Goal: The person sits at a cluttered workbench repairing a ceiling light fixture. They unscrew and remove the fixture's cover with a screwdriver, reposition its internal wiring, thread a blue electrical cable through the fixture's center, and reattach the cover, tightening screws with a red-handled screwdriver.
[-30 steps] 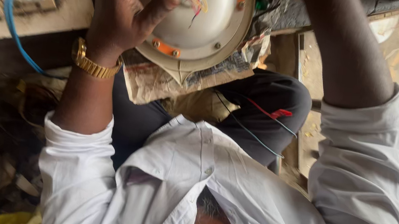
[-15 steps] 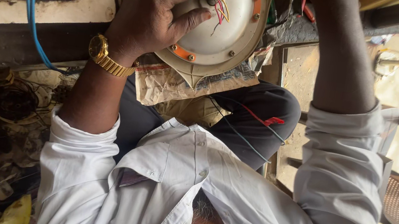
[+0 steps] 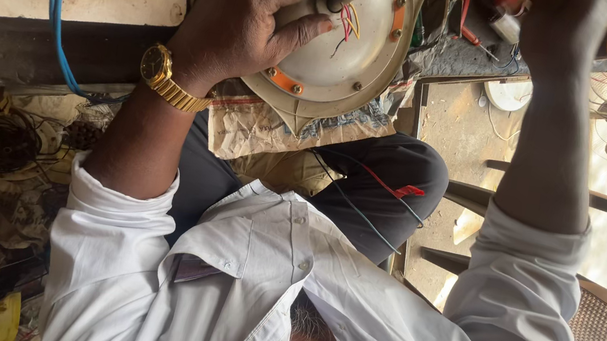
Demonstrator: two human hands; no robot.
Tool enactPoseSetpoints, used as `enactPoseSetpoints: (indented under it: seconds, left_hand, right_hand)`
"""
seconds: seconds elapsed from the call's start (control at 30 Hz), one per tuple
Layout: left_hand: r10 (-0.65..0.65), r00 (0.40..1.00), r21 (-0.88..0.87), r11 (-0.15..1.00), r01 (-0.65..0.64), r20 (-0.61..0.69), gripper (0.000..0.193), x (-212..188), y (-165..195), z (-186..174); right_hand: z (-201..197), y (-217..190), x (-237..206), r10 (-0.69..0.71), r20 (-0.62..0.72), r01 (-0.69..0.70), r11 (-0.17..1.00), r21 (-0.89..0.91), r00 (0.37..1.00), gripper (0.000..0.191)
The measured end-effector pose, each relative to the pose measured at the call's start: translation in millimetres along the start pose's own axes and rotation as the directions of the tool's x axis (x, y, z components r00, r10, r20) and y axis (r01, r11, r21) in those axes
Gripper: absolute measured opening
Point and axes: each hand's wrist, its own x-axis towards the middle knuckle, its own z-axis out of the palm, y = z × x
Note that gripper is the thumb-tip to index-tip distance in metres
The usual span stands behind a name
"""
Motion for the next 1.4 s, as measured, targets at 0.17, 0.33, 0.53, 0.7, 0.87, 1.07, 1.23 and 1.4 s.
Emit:
enactPoseSetpoints:
  seconds: [0.17, 0.33, 0.53, 0.7, 0.87, 1.07, 1.23, 1.4]
  left_hand:
    - [-0.003, 1.000, 0.021, 1.000, 0.003, -0.009, 0.029, 2, 4, 0]
    - [-0.002, 1.000, -0.014, 1.000, 0.002, 0.007, 0.028, 5, 7, 0]
    - [0.007, 1.000, 0.025, 1.000, -0.007, -0.002, 0.033, 7, 8, 0]
    - [0.029, 1.000, 0.000, 1.000, -0.029, 0.005, 0.035, 6, 8, -2]
    - [0.029, 0.998, 0.045, 0.998, -0.031, 0.048, 0.044, 3, 5, -1]
    - [0.037, 0.998, 0.047, 0.998, -0.039, 0.048, 0.045, 0, 2, 1]
    - [0.027, 0.998, 0.022, 0.999, -0.028, 0.051, 0.045, -1, 0, 1]
    - [0.012, 0.999, 0.007, 1.000, -0.013, 0.048, 0.046, -3, -1, 3]
  right_hand:
    - [-47, -32, -15, 0.009, 0.114, -0.045, 0.947, 0.317, 0.993, 0.009]
    - [-67, -39, -38, 0.130, 0.045, -0.137, 0.938, 0.318, 0.991, 0.007]
    - [-70, 4, -67, -0.066, -0.245, 0.050, 0.996, -0.071, 0.967, 0.006]
    - [-60, 16, -69, -0.289, -0.459, 0.068, 0.896, -0.439, 0.840, 0.008]
    - [-47, -17, -55, -0.131, -0.513, 0.057, 0.986, -0.157, 0.849, 0.007]
    - [-27, -58, -39, -0.106, -0.427, 0.164, 0.981, 0.102, 0.898, 0.006]
    - [-21, -75, -33, -0.118, -0.385, 0.203, 0.961, 0.188, 0.915, 0.012]
    - [-21, -83, -29, -0.135, -0.336, 0.224, 0.945, 0.240, 0.932, 0.020]
